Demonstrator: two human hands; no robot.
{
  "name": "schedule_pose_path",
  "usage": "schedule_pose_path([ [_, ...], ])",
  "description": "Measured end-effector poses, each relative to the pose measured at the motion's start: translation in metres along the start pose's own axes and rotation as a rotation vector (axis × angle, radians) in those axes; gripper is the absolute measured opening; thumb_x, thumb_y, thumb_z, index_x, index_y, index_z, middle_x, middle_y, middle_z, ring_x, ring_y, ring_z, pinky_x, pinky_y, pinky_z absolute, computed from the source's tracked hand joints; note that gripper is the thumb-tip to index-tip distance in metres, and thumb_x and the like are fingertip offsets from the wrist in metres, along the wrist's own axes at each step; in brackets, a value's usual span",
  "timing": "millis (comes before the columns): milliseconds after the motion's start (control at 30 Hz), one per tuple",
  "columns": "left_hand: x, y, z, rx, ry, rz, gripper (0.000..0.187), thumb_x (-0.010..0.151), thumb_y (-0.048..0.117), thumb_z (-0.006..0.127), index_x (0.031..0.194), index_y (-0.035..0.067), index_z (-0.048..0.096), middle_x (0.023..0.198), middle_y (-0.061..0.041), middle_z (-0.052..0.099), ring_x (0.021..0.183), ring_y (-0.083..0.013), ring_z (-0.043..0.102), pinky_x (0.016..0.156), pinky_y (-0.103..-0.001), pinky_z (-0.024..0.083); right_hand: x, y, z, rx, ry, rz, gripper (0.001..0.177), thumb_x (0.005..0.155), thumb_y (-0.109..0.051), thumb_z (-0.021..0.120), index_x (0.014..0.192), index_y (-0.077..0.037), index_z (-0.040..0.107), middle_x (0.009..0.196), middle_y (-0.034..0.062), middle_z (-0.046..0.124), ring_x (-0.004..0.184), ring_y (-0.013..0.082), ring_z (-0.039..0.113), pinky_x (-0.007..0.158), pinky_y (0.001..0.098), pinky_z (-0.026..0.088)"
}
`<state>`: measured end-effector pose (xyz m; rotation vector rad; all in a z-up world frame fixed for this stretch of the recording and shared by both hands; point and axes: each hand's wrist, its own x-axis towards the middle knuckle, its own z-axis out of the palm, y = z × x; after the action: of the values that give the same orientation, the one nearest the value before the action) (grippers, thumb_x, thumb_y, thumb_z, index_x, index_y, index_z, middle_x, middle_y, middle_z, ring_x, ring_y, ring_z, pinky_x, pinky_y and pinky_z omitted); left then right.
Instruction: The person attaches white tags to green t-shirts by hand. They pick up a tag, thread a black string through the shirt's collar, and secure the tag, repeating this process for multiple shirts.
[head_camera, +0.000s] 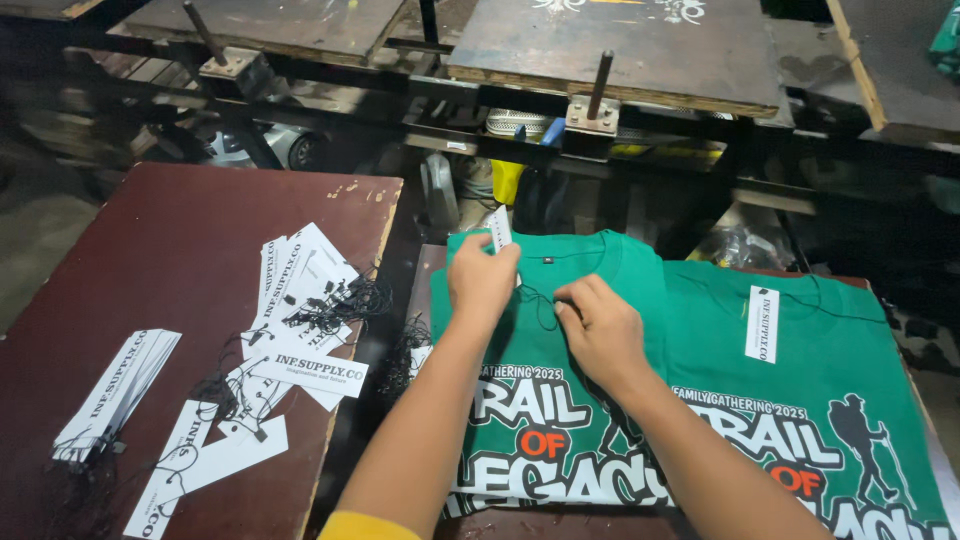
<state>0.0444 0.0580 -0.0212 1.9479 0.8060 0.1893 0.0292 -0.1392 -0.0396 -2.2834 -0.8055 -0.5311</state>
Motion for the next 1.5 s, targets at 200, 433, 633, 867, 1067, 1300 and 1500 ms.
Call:
schedule_pose_path([
  [200, -0.04, -0.01, -0.014, -0.338, 0.113, -0.008, 0.059, 0.081, 0.034, 0.069, 0.134, 0.008, 0.065, 0.08, -0.007, 0.072, 0.097, -0.0262, 0.072, 0.093, -0.043, 0.052, 0.014, -0.017, 0.01, -0.171, -0.011, -0.027, 0.014, 0.097, -0.037, 0.066, 0.104, -0.025, 0.071, 0.085, -0.0001, 0.058, 0.079, 0.0286, 0.07, 0.068, 0.043, 0.058],
  [433, -0.056, -0.013, -0.018, -0.175, 0.118, 0.0, 0.062, 0.082, 0.035, 0.07, 0.139, 0.013, 0.062, 0.084, -0.002, 0.068, 0.1, -0.0266, 0.07, 0.092, -0.047, 0.053, 0.048, -0.016, 0.033, -0.188, -0.193, 0.127, 0.024, 0.095, -0.045, 0.063, 0.098, -0.023, 0.071, 0.087, 0.0025, 0.06, 0.083, 0.0332, 0.071, 0.068, 0.0474, 0.057],
  [633, -0.046, -0.025, -0.015, -0.02, 0.125, 0.033, 0.064, 0.082, 0.043, 0.071, 0.141, 0.021, 0.058, 0.095, -0.002, 0.071, 0.11, -0.0321, 0.07, 0.098, -0.05, 0.053, 0.05, -0.01, 0.039, -0.266, -0.252, -0.018, 0.017, 0.09, -0.03, 0.068, 0.087, -0.015, 0.061, 0.082, 0.0073, 0.053, 0.074, 0.038, 0.068, 0.064, 0.0521, 0.054],
  [867, -0.04, -0.03, 0.021, -0.025, 0.48, 0.739, 0.017, 0.087, 0.026, 0.072, 0.099, 0.015, 0.075, 0.086, -0.003, 0.059, 0.085, -0.0319, 0.061, 0.08, -0.043, 0.048, 0.041, -0.003, 0.022, 0.402, -0.008, 0.199, 0.006, 0.093, -0.019, 0.071, 0.089, -0.014, 0.07, 0.08, 0.0095, 0.062, 0.085, 0.0312, 0.069, 0.076, 0.0404, 0.054],
  [1067, -0.042, 0.013, 0.031, -0.478, -0.097, 0.163, 0.011, 0.08, 0.022, 0.077, 0.087, 0.017, 0.082, 0.068, 0.001, 0.072, 0.067, -0.0101, 0.063, 0.062, -0.026, 0.048, 0.035, 0.004, 0.023, 0.464, 0.138, 0.203, 0.007, 0.091, -0.005, 0.068, 0.089, -0.01, 0.073, 0.076, 0.0132, 0.06, 0.075, 0.0299, 0.065, 0.07, 0.0397, 0.051],
  [1300, -0.039, 0.02, 0.017, -0.634, -0.033, 0.17, 0.008, 0.086, 0.011, 0.073, 0.087, 0.013, 0.08, 0.072, -0.002, 0.075, 0.071, -0.0065, 0.062, 0.067, -0.024, 0.051, 0.046, 0.015, 0.021, 0.738, 0.16, 0.536, 0.015, 0.093, -0.007, 0.068, 0.107, -0.008, 0.073, 0.067, 0.0056, 0.063, 0.062, 0.0132, 0.064, 0.062, 0.0269, 0.055],
  [1500, -0.026, -0.005, 0.025, -0.554, 0.048, 0.499, 0.021, 0.086, 0.003, 0.074, 0.105, 0.01, 0.082, 0.078, -0.01, 0.073, 0.075, -0.0161, 0.068, 0.07, -0.031, 0.055, 0.058, 0.027, 0.015, 0.409, 0.07, 0.288, 0.016, 0.085, -0.001, 0.074, 0.098, -0.008, 0.08, 0.084, 0.0137, 0.07, 0.084, 0.0265, 0.07, 0.079, 0.0394, 0.055],
])
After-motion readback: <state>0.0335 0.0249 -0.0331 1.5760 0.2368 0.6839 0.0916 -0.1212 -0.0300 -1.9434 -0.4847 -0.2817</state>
